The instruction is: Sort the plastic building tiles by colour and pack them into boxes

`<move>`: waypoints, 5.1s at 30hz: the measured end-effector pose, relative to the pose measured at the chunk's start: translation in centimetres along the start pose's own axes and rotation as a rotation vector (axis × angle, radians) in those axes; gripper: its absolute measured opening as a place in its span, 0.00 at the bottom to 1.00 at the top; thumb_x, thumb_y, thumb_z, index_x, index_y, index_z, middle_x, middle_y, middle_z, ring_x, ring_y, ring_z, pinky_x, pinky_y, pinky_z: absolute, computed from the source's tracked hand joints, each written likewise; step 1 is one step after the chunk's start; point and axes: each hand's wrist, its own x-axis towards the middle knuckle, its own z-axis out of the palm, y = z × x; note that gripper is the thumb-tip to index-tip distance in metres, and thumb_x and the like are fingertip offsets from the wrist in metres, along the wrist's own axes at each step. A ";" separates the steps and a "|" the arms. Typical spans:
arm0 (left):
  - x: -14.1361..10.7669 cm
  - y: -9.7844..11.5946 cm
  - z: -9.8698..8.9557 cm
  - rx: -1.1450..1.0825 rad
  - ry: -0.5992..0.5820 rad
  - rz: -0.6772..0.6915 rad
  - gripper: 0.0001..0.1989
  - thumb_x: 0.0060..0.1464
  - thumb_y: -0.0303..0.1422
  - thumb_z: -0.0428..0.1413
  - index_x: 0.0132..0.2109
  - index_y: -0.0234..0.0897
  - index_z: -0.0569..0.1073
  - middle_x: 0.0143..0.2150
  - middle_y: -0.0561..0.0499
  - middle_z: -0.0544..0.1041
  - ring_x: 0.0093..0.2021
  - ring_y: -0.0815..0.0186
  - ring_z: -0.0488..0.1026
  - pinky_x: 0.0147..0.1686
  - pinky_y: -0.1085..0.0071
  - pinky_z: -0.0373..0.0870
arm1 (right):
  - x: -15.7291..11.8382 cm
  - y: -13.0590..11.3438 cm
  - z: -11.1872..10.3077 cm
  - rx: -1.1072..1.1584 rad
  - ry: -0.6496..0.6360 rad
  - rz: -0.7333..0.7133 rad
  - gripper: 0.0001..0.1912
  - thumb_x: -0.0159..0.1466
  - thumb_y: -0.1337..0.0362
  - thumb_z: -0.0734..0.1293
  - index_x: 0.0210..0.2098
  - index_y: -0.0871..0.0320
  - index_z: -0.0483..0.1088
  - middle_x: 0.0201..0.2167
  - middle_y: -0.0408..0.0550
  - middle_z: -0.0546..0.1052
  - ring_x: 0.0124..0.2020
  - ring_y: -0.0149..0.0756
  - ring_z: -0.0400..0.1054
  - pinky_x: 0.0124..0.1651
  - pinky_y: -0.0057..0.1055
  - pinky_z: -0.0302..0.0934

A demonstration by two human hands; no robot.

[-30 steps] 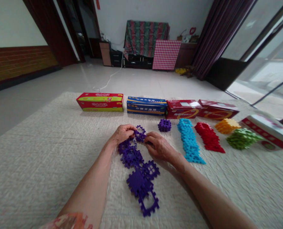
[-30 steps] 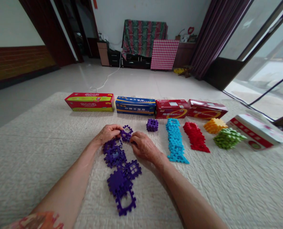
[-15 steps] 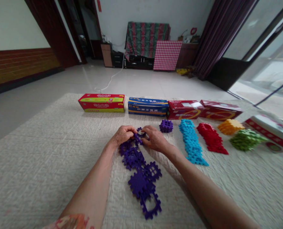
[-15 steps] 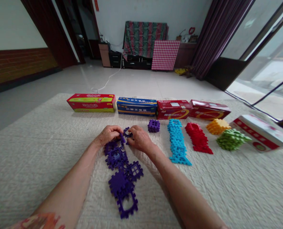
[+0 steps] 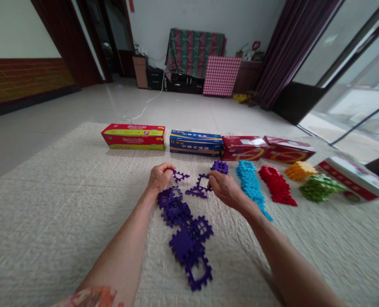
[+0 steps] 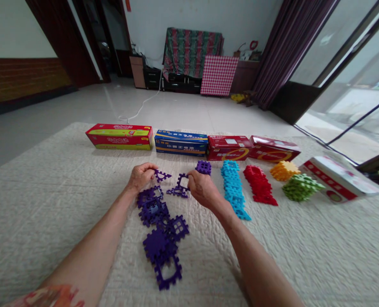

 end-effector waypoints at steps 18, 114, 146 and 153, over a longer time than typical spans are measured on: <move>-0.1 0.0 0.1 0.093 -0.080 0.000 0.17 0.40 0.33 0.51 0.36 0.35 0.80 0.21 0.56 0.74 0.22 0.68 0.67 0.24 0.74 0.63 | -1.9 2.4 0.4 -0.053 -0.195 -0.165 0.20 0.53 0.70 0.69 0.47 0.60 0.70 0.45 0.56 0.73 0.47 0.43 0.69 0.50 0.38 0.64; 0.3 -0.9 0.0 0.151 -0.094 0.080 0.12 0.46 0.37 0.55 0.33 0.38 0.81 0.34 0.53 0.83 0.39 0.62 0.78 0.43 0.73 0.70 | -2.3 -1.1 -1.3 -0.332 -0.103 0.166 0.09 0.62 0.67 0.61 0.39 0.59 0.71 0.40 0.54 0.76 0.39 0.42 0.72 0.37 0.32 0.61; 0.1 -0.3 0.0 0.157 -0.085 0.079 0.12 0.44 0.39 0.56 0.31 0.39 0.80 0.31 0.53 0.82 0.37 0.61 0.77 0.41 0.71 0.70 | -2.5 2.6 -1.3 -0.072 -0.181 -0.083 0.25 0.50 0.75 0.65 0.49 0.60 0.67 0.46 0.55 0.68 0.48 0.42 0.65 0.51 0.37 0.61; 0.1 -0.4 0.0 0.139 -0.082 0.065 0.13 0.44 0.40 0.56 0.32 0.38 0.80 0.32 0.52 0.82 0.36 0.61 0.78 0.41 0.71 0.71 | -1.5 2.7 -1.7 -0.158 0.144 -0.151 0.31 0.53 0.76 0.63 0.57 0.59 0.60 0.52 0.57 0.65 0.51 0.45 0.61 0.53 0.42 0.59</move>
